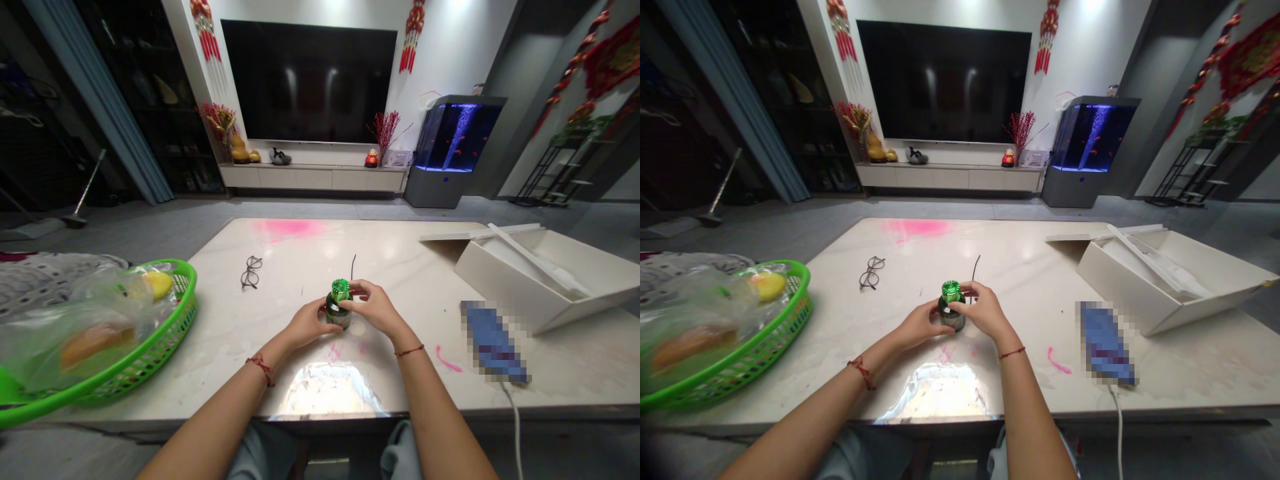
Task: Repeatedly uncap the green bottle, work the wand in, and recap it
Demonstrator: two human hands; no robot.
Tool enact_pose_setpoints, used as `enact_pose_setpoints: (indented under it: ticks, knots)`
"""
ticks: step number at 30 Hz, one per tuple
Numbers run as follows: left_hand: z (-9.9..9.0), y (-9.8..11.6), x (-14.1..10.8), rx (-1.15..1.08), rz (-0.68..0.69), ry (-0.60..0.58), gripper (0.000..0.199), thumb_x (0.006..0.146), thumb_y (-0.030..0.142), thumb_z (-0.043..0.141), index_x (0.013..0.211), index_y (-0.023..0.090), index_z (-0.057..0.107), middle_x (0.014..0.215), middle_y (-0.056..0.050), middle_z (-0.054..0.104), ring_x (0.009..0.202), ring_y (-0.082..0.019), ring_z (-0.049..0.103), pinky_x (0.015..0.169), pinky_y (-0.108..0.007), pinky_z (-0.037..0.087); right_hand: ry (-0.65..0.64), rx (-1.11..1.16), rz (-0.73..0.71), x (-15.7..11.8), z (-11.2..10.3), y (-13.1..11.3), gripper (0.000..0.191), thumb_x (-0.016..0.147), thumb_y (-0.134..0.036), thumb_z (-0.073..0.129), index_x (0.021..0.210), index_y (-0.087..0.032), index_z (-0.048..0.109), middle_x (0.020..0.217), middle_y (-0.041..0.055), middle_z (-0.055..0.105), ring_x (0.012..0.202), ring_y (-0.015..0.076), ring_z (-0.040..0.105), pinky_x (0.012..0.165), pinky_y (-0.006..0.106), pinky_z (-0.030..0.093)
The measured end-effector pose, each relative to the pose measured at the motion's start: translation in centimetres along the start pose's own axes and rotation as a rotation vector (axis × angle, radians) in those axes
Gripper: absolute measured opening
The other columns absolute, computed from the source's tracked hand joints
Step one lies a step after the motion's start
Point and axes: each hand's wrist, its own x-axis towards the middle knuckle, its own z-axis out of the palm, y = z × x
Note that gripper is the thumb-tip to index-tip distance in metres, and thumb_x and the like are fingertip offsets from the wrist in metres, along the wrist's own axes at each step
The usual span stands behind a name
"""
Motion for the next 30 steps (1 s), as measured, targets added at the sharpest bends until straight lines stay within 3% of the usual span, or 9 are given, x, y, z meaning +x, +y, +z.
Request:
enact_pose_setpoints:
  ticks: [7, 13, 23, 30]
  knots:
    - [-0.1, 0.4, 0.0, -0.016, -0.011, -0.010, 0.056, 0.055, 0.026, 0.074, 0.107, 0.019, 0.057, 0.110, -0.006, 0.063, 0.101, -0.022, 0.057, 0.092, -0.037, 0.041, -0.011, 0.006, 0.034, -0.1, -0.1, 0.0, 0.029, 0.061, -0.025, 0.069, 0.089, -0.016, 0.064, 0.093, 0.0071, 0.067, 0.085, 0.0185, 0.062, 0.080, 0.036, 0.046]
    - [0.0, 0.2, -0.1, -0.013, 0.017, -0.024, 0.052, 0.059, 0.024, 0.071, 0.109, 0.019, 0.057, 0.111, -0.006, 0.062, 0.101, -0.022, 0.056, 0.092, -0.036, 0.041, -0.054, 0.013, 0.022, -0.1, 0.2, 0.0, 0.040, 0.058, -0.027, 0.070, 0.096, -0.017, 0.063, 0.100, 0.0076, 0.065, 0.094, 0.0206, 0.059, 0.084, 0.037, 0.045]
    - [0.1, 0.3, -0.2, -0.001, -0.001, 0.007, 0.051, 0.057, 0.023, 0.071, 0.106, 0.018, 0.058, 0.107, -0.007, 0.064, 0.097, -0.021, 0.058, 0.087, -0.034, 0.044, -0.007, -0.008, -0.009, 0.2, 1.3, -0.1, 0.038, 0.057, -0.030, 0.070, 0.092, -0.017, 0.065, 0.094, 0.0054, 0.066, 0.089, 0.0196, 0.059, 0.084, 0.036, 0.045]
    - [0.1, 0.1, -0.2, -0.006, -0.001, 0.006, 0.052, 0.058, 0.026, 0.072, 0.107, 0.019, 0.057, 0.109, -0.007, 0.063, 0.099, -0.022, 0.057, 0.089, -0.034, 0.042, 0.003, -0.050, -0.006, 0.4, 0.9, 0.5, 0.042, 0.056, -0.030, 0.071, 0.096, -0.017, 0.063, 0.098, 0.0066, 0.065, 0.093, 0.0198, 0.058, 0.084, 0.035, 0.044]
